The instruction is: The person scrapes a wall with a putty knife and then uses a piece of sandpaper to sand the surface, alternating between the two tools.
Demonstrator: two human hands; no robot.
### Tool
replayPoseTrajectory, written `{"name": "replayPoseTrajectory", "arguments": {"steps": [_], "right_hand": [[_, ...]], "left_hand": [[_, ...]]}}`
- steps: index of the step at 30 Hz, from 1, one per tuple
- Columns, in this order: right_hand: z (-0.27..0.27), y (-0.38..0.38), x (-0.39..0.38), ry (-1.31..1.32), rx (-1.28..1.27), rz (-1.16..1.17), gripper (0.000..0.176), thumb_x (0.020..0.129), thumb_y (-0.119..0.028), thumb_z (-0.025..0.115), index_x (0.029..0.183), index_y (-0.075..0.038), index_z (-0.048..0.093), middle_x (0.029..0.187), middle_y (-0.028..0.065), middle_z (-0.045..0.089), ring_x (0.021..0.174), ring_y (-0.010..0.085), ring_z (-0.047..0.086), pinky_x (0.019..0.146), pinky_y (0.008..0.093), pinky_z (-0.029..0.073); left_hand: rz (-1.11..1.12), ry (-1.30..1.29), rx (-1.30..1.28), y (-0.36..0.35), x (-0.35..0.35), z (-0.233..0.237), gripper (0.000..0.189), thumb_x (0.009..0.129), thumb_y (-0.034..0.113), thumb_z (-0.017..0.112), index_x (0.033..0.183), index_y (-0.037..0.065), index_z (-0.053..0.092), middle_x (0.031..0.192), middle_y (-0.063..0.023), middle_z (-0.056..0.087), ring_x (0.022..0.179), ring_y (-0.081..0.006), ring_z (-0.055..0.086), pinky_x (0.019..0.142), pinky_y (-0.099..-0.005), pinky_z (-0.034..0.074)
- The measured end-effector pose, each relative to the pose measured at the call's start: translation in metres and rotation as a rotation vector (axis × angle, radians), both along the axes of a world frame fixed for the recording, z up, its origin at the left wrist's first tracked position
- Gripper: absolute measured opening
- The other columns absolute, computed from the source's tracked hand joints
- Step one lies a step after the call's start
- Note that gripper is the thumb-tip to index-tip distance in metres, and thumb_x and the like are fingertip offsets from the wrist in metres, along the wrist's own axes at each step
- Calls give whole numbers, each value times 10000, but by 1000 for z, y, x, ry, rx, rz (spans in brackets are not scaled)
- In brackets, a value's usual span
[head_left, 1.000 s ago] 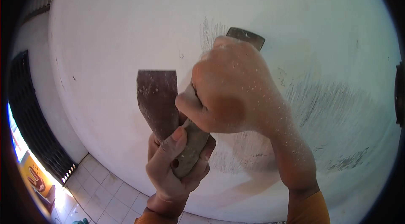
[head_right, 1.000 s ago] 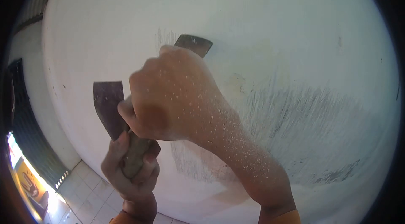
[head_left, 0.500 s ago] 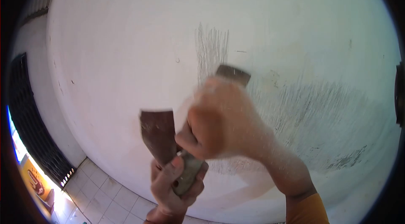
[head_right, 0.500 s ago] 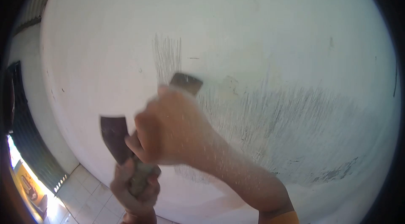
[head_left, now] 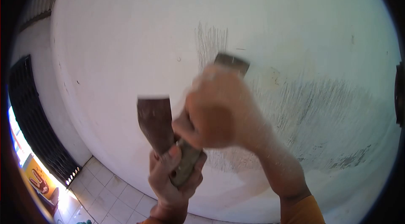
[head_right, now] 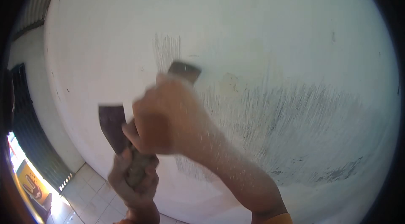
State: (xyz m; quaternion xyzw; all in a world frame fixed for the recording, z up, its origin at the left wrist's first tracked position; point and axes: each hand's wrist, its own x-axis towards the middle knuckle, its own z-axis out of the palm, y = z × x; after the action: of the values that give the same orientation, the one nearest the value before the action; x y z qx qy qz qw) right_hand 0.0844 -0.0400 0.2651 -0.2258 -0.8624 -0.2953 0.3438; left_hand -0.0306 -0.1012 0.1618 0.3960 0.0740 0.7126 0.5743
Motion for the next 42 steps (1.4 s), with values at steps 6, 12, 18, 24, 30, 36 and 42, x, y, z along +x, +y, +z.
{"name": "replayPoseTrajectory", "arguments": {"steps": [6, 12, 18, 24, 30, 36, 42], "right_hand": [[34, 1, -3, -36, -26, -126, 371, 695, -300, 561, 419, -56, 513, 416, 114, 471, 493, 286, 500, 598, 388, 446], [-26, -9, 8, -166, -203, -29, 320, 674, -278, 587, 464, -36, 572, 494, 118, 500, 563, 285, 526, 603, 382, 449], [-7, -13, 10, -129, -184, -78, 315, 616, -234, 588, 417, -25, 461, 481, 128, 458, 523, 278, 498, 556, 373, 431], [-11, -12, 15, -171, -167, -72, 302, 610, -232, 581, 412, -29, 479, 473, 126, 449, 493, 278, 469, 526, 389, 403], [-16, -13, 15, -177, -142, -61, 291, 610, -242, 578, 408, -51, 491, 463, 108, 429, 493, 276, 464, 531, 395, 398], [9, -11, 21, -101, -137, -63, 289, 592, -225, 587, 378, -72, 469, 440, 101, 408, 489, 277, 455, 535, 385, 391], [-1, -9, 24, -155, -95, -58, 244, 581, -215, 567, 398, -71, 493, 428, 84, 421, 496, 260, 455, 523, 379, 386]], "left_hand": [[24, 66, 122, 16, -6, 22, 345, 904, 256, 453, 1088, -35, 474, 762, -125, 553, 510, -104, 488, 327, -134, 362], [150, 219, -83, -2, 1, -37, 419, 843, 317, 608, 945, -80, 521, 641, -129, 542, 406, -102, 453, 302, -188, 313], [27, 138, -108, -11, 10, -11, 388, 821, 265, 608, 982, -68, 493, 613, -120, 518, 351, -91, 397, 264, -169, 284], [-16, 68, -99, -18, 18, -13, 383, 843, 267, 574, 997, -72, 485, 647, -139, 524, 339, -81, 350, 285, -182, 237], [-170, 9, -119, -19, 14, -23, 444, 872, 254, 577, 1140, -80, 462, 721, -165, 547, 402, -88, 384, 346, -193, 274], [-207, 0, -12, -11, 15, -2, 496, 857, 238, 576, 1214, -70, 423, 779, -190, 561, 476, -111, 468, 373, -188, 321], [24, 46, -42, -15, 29, -3, 435, 824, 280, 559, 1055, -74, 454, 631, -137, 510, 350, -78, 353, 275, -177, 251]]}}
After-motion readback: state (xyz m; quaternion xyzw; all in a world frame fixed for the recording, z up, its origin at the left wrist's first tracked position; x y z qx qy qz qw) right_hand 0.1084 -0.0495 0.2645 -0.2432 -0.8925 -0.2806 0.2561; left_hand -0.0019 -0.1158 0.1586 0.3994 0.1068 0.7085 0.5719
